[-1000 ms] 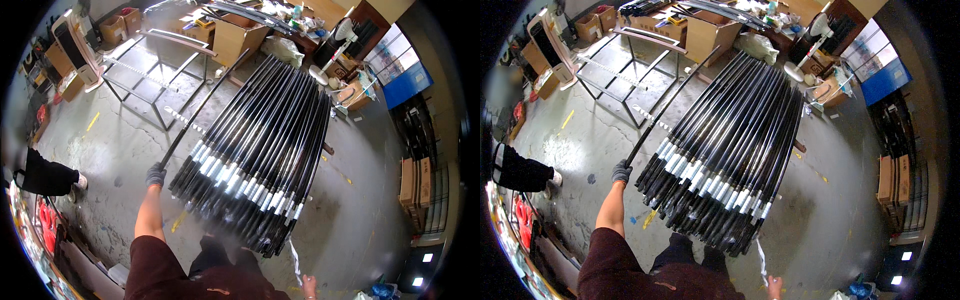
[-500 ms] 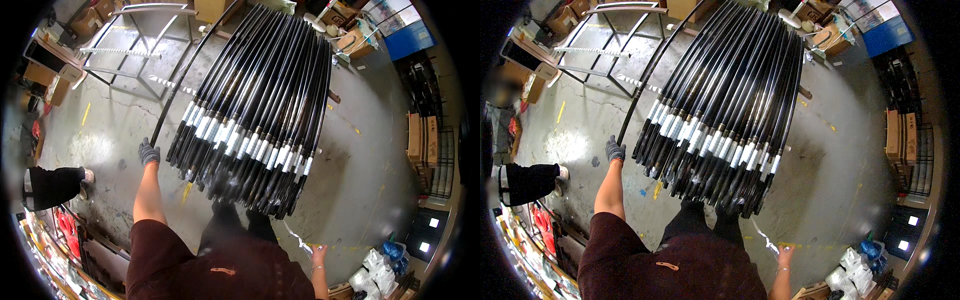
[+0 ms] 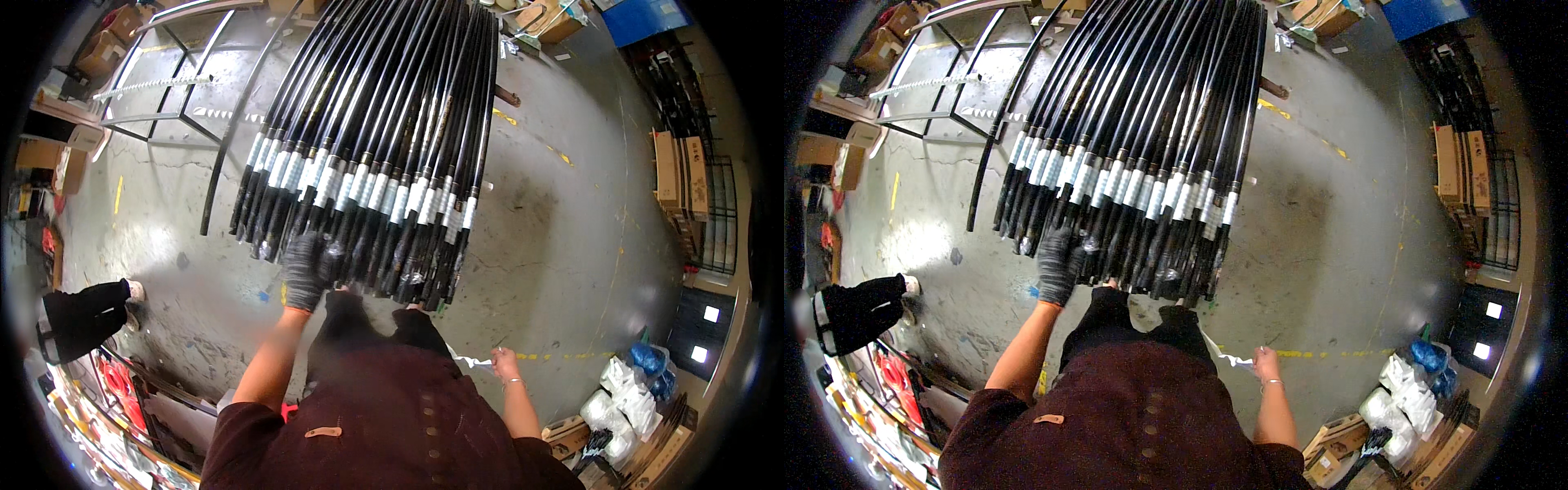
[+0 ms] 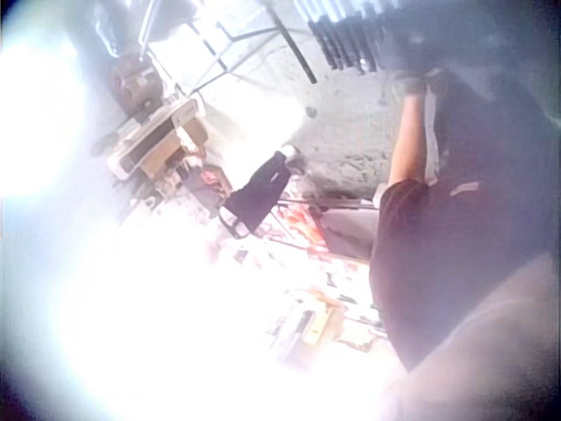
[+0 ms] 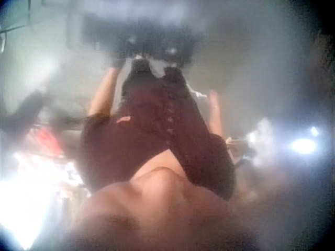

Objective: The person wraps white tape around the ends of long black metal poles while working in a fabrication area with an assistant.

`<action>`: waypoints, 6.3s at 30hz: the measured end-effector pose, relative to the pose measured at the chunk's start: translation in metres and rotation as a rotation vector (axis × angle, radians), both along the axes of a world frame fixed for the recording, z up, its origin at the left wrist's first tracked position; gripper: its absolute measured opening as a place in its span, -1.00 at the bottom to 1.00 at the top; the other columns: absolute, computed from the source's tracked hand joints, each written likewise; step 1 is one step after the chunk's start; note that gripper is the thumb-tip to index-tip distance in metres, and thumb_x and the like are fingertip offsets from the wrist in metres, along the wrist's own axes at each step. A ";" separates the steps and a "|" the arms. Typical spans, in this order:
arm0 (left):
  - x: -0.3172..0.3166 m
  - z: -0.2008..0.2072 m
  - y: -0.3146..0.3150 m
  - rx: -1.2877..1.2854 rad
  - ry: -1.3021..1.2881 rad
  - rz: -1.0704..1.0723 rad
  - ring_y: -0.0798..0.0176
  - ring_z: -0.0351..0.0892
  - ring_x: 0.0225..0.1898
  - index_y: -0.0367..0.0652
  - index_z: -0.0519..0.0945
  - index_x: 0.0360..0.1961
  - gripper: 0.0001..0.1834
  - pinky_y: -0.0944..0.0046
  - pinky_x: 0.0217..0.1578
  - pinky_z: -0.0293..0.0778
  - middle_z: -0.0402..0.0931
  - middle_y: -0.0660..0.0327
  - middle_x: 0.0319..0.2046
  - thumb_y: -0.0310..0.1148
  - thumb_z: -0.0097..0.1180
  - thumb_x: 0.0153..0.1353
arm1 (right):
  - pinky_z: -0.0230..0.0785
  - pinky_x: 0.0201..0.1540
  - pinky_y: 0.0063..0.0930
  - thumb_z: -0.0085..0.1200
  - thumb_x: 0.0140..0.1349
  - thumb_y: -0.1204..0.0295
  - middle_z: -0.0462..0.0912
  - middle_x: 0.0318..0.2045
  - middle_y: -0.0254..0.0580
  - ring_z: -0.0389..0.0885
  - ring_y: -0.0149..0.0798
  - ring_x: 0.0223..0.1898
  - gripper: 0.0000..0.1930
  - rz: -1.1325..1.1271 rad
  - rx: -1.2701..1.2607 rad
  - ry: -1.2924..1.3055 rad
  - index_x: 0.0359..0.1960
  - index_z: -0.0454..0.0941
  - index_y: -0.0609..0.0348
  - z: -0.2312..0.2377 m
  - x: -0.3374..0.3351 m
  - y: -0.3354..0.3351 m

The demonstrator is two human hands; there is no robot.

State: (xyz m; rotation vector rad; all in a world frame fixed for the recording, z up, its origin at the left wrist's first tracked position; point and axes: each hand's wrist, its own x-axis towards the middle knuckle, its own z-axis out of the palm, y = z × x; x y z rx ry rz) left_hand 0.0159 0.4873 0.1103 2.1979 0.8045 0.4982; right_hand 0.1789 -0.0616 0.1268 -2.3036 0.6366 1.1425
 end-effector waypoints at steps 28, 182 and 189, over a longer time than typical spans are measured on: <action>0.206 -0.058 -0.287 -0.151 0.435 0.105 0.05 0.59 -0.25 -0.29 0.41 0.05 -0.41 0.16 -0.23 0.50 0.56 -0.03 -0.25 -0.34 0.23 -0.06 | 0.29 -0.54 -0.56 -0.20 0.37 0.39 0.62 -0.60 -0.20 0.46 -0.49 -0.62 -0.75 0.223 0.440 -0.067 -0.17 0.49 0.29 -0.054 0.129 -0.225; 0.178 0.198 -0.304 -0.998 -0.725 -0.383 0.36 0.50 -0.38 -0.22 0.51 -0.06 -0.54 0.33 -0.46 0.46 0.53 0.20 -0.32 -0.48 0.29 -0.05 | 0.18 -0.42 -0.05 0.02 0.12 0.44 0.41 -0.60 0.14 0.41 0.19 -0.47 -0.82 1.279 0.707 -1.217 -0.50 0.35 0.30 0.111 0.206 0.148; 0.182 0.195 -0.304 -1.042 -0.814 -0.333 0.38 0.49 -0.40 -0.22 0.51 -0.04 -0.52 0.34 -0.48 0.45 0.54 0.21 -0.33 -0.47 0.30 -0.06 | 0.16 -0.40 0.02 0.03 0.07 0.52 0.45 -0.59 0.14 0.45 0.22 -0.45 -0.88 1.301 0.605 -1.291 -0.46 0.36 0.31 0.103 0.229 0.153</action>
